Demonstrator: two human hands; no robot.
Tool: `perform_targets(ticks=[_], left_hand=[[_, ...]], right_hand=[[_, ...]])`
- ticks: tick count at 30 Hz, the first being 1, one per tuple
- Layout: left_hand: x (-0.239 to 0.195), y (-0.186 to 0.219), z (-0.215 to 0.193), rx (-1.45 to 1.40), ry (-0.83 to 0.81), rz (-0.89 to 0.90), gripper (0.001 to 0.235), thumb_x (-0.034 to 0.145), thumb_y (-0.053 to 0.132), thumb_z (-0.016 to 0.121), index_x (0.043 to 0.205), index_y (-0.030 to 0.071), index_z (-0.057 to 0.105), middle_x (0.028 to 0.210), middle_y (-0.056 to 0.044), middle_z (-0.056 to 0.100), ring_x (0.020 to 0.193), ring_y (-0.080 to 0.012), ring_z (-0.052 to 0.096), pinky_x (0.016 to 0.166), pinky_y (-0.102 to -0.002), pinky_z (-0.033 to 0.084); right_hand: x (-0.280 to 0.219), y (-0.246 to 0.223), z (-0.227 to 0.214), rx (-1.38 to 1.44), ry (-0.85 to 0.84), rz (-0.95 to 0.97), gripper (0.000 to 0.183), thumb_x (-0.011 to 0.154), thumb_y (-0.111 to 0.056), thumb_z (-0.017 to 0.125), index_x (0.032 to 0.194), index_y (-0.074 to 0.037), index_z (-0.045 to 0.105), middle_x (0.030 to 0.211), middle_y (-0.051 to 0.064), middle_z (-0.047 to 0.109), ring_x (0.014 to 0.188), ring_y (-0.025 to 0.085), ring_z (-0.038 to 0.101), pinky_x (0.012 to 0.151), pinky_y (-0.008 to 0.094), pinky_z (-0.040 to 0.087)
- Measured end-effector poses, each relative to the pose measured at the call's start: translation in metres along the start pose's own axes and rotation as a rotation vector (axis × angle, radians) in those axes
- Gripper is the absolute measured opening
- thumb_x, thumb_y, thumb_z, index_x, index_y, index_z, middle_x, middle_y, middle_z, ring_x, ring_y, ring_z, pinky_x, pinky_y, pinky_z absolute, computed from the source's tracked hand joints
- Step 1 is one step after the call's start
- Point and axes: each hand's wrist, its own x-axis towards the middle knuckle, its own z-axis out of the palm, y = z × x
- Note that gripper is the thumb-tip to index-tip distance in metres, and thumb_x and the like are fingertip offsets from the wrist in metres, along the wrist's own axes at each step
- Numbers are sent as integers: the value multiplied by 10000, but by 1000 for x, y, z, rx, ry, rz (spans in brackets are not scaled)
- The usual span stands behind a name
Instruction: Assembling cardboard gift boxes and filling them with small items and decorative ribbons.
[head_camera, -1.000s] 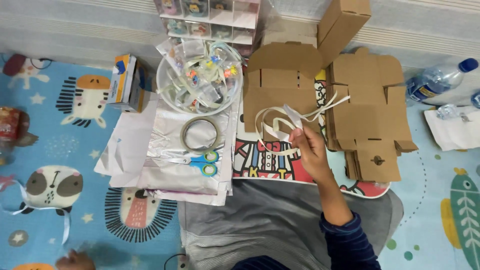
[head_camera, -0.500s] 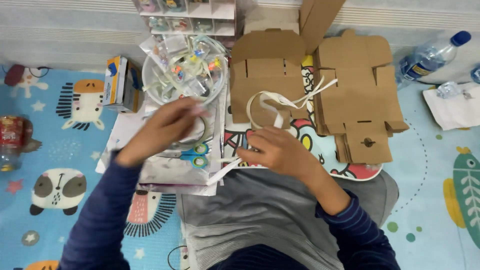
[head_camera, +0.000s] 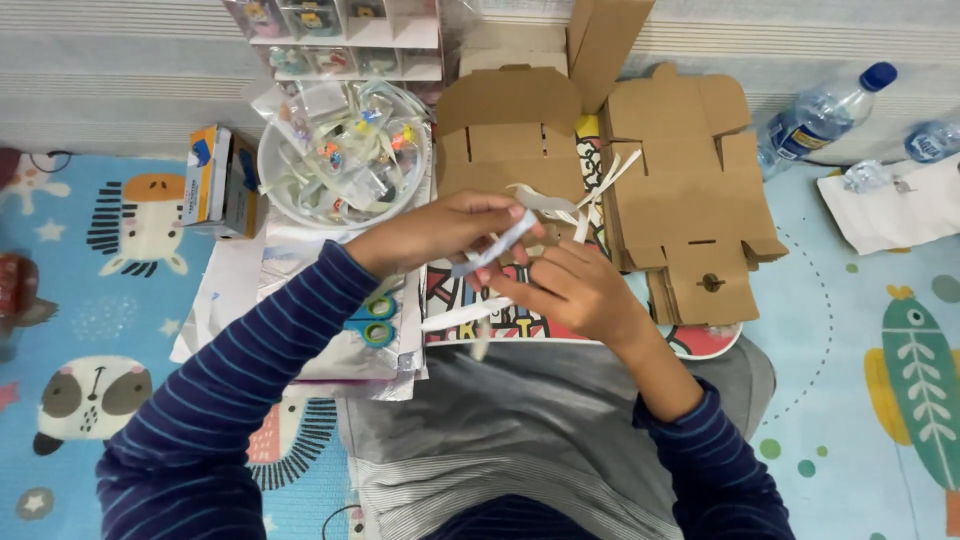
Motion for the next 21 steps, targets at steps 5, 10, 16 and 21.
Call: perform_targets(ticks=[5,10,16,21], left_hand=[[5,-21,3,99,-20,-98,816,991,657,316,1404,4,580,952,-96,607,668,-118,582,503,-301,575],[-19,29,20,135,-196,-41,881,950,697,248,1331,-11,611,925,-119,690,779,-160,676,533,-285,579],[-10,-29,10,186,-256,16,761,1027,624,325,1259,-51,591,753,0,504,605,-61,439,442,-206,411],[-33,11,2,469,-220,235,444,1037,398,537,1145,-21,638,894,-141,700,832,-269,682,727,-422,584]], right_hand=[[-5,10,3,-29,-30,-24,153,1016,-47,635,1055,-126,760,726,6,402,606,197,493,567,324,437],[-13,15,11,-4,-90,-36,199,1061,-226,578,1053,-100,731,781,31,402,654,233,484,614,335,450],[-35,11,35,-31,-121,70,311,1060,-345,556,989,-48,611,950,98,471,812,296,520,799,457,522],[-20,14,28,157,-172,209,388,1070,-414,431,900,-82,537,1059,91,490,1038,335,544,972,476,492]])
